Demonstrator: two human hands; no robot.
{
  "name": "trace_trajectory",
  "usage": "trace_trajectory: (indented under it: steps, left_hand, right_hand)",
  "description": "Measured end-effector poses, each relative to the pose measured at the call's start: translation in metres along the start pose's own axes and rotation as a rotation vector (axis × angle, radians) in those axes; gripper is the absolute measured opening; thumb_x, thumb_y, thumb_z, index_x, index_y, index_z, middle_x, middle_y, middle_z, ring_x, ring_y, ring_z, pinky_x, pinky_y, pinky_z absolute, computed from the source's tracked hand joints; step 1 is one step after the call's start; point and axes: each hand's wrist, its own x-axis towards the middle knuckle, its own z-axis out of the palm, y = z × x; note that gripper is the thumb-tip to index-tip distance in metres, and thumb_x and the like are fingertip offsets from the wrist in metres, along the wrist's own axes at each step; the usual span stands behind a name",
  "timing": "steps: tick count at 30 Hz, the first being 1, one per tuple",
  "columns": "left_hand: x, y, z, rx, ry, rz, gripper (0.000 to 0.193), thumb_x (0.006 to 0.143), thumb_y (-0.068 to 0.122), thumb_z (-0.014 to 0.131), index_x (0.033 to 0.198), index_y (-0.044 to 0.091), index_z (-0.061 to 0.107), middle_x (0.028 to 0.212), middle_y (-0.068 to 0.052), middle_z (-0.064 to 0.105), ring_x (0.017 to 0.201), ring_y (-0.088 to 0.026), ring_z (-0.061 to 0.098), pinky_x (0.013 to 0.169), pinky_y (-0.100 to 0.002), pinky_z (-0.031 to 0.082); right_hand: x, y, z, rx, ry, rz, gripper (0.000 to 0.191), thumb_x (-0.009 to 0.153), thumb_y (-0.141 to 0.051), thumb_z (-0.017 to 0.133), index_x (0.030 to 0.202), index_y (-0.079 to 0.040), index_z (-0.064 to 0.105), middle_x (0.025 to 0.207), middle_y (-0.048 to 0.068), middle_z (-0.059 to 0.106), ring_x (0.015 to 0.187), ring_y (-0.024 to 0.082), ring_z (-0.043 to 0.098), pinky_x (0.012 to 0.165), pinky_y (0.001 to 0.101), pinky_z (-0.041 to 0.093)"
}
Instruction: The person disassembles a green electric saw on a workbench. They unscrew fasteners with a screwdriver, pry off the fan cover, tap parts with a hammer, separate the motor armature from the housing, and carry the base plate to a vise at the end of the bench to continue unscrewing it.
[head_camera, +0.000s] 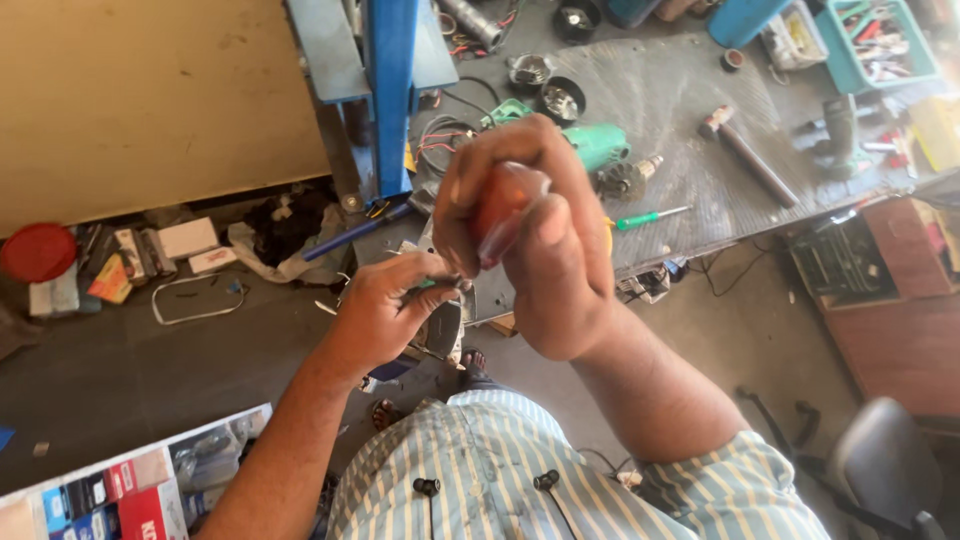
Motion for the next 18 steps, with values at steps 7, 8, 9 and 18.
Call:
trace_trajectory:
  steps: [7,8,9,18]
  left_hand:
    - [-0.003,0.008,-0.001,0.058,-0.008,-0.032,0.015,0.089,0.008,0.078,0.101,0.004,0.071,0.092,-0.010,0.075,0.081,-0.023,0.075,0.071,-0.032,0.056]
    - [-0.003,0.009,-0.001,0.061,-0.007,-0.023,0.015,0.089,0.008,0.078,0.102,0.004,0.071,0.093,-0.010,0.075,0.082,-0.024,0.075,0.072,-0.033,0.057]
    - [-0.002,0.009,0.000,0.063,-0.006,-0.015,0.016,0.089,0.008,0.078,0.102,0.004,0.071,0.094,-0.010,0.075,0.083,-0.024,0.075,0.073,-0.033,0.057]
    - [0.004,0.006,0.004,0.118,-0.053,-0.064,0.021,0.089,0.005,0.075,0.108,0.007,0.070,0.098,-0.014,0.074,0.090,-0.035,0.074,0.073,-0.039,0.057]
  right_hand:
    - [-0.008,0.003,0.003,-0.012,-0.014,0.033,0.058,0.117,-0.058,0.043,0.120,0.000,0.046,0.094,0.009,0.055,0.072,0.011,0.052,0.068,0.0242,0.043]
    - [-0.007,0.001,0.003,-0.014,-0.010,0.037,0.057,0.117,-0.057,0.044,0.120,0.000,0.046,0.095,0.009,0.055,0.073,0.010,0.052,0.069,0.0240,0.043]
    - [-0.006,-0.003,0.004,-0.016,-0.007,0.040,0.056,0.117,-0.057,0.045,0.120,0.000,0.046,0.096,0.009,0.055,0.074,0.010,0.051,0.070,0.0238,0.043]
    - [-0.020,-0.045,0.033,-0.032,0.209,0.149,0.038,0.117,-0.036,0.050,0.125,0.001,0.047,0.116,0.010,0.054,0.101,0.015,0.051,0.097,0.0280,0.044]
